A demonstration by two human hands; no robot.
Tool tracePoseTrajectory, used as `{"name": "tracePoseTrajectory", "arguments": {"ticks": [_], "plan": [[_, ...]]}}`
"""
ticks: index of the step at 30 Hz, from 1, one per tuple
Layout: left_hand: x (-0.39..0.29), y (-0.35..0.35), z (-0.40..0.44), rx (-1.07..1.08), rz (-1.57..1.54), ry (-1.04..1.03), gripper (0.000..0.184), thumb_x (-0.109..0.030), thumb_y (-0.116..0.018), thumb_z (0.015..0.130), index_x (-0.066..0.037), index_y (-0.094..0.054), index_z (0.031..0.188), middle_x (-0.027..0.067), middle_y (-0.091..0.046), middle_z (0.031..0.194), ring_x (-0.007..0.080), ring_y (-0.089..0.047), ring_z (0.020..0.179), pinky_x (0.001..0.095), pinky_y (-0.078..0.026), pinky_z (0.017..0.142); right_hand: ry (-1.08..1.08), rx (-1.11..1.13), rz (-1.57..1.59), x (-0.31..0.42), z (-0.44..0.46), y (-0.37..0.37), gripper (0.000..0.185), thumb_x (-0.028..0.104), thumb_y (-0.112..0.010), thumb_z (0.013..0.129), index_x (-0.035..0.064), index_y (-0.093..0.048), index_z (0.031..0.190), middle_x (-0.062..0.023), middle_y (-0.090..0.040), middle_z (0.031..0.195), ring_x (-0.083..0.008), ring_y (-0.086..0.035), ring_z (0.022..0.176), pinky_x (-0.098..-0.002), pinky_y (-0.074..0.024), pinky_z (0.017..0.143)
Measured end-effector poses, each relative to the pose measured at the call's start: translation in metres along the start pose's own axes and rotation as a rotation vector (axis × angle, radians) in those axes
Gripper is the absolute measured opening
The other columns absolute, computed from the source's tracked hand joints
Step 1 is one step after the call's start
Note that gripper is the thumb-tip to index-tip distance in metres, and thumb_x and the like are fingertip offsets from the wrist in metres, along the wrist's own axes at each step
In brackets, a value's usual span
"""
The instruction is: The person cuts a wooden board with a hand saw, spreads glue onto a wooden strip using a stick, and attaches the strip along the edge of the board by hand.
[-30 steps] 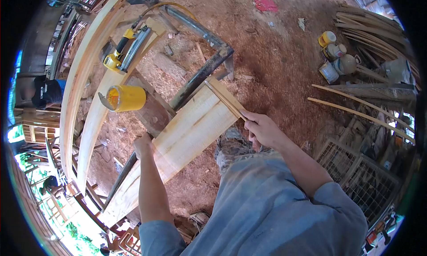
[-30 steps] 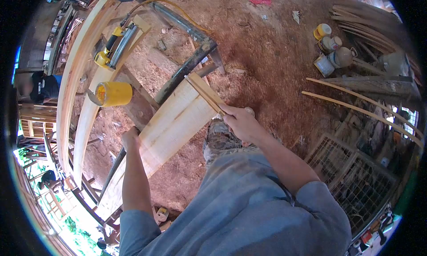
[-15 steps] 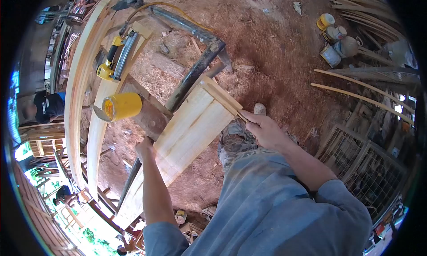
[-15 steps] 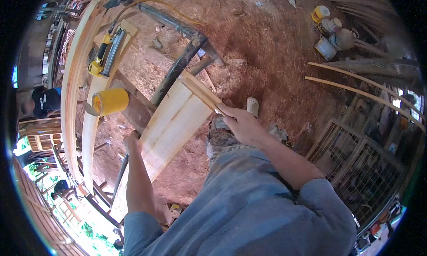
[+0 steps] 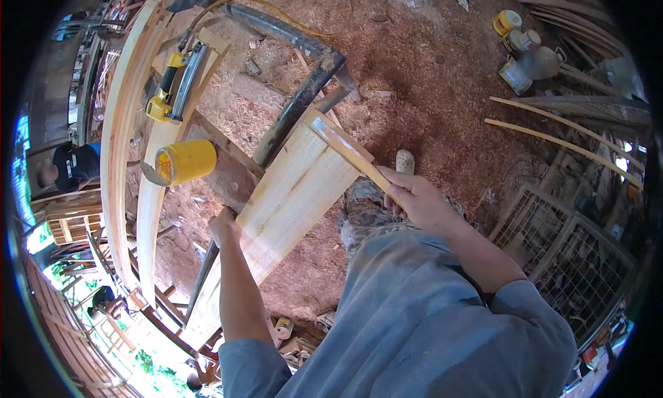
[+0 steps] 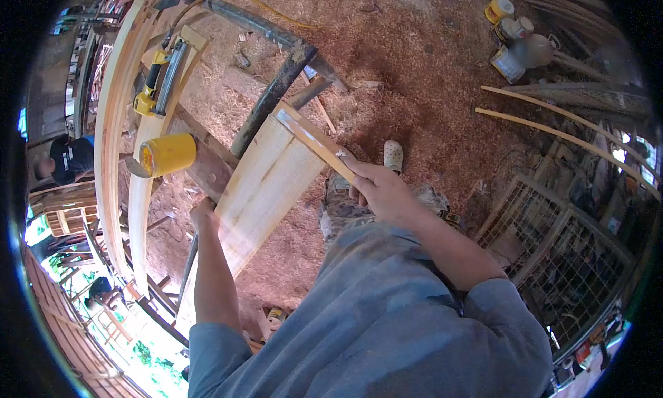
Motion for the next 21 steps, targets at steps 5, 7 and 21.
{"name": "tracePoseTrajectory", "arguments": {"ticks": [5, 7, 21], "plan": [[-0.022, 0.009, -0.025, -0.072, 0.086, -0.017, 0.043, -0.027, -0.069, 0.077, 0.013, -0.067, 0.092, 0.0212, -0.070, 0.086, 0.0289, -0.065, 0.073, 0.0419, -0.051, 0.072, -0.021, 0.005, -0.114, -0.002, -0.002, 0.004, 0.051, 0.007, -0.044, 0.104, 0.0109, -0.039, 0.155, 0.0001, -0.052, 0.080, -0.0070, -0.047, 0.068, -0.0239, -0.0443, 0.063], [-0.012, 0.008, -0.015, -0.080, 0.064, -0.024, 0.044, -0.028, -0.069, 0.077, 0.014, -0.067, 0.092, 0.0218, -0.070, 0.086, 0.0296, -0.065, 0.074, 0.0427, -0.051, 0.073, -0.008, 0.014, -0.172, -0.006, -0.001, 0.003, 0.051, 0.007, -0.044, 0.104, 0.0113, -0.040, 0.155, 0.0003, -0.051, 0.080, -0.0071, -0.046, 0.067, -0.0239, -0.0440, 0.063], [-0.011, 0.008, -0.015, -0.053, 0.131, 0.016, 0.049, -0.036, -0.067, 0.072, 0.004, -0.072, 0.100, 0.0261, -0.072, 0.097, 0.0387, -0.069, 0.089, 0.0463, -0.051, 0.081, 0.017, -0.015, -0.246, -0.010, -0.002, 0.000, 0.051, 0.009, -0.044, 0.104, 0.0107, -0.040, 0.155, 0.0013, -0.047, 0.072, -0.0069, -0.044, 0.062, -0.0242, -0.0427, 0.059]]}}
Point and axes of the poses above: each hand's wrist, its own z-axis towards the middle knuckle, its own y-axis out of the back of the hand, x = y × z, the point moved 7 cm from there along z, towards the middle knuckle
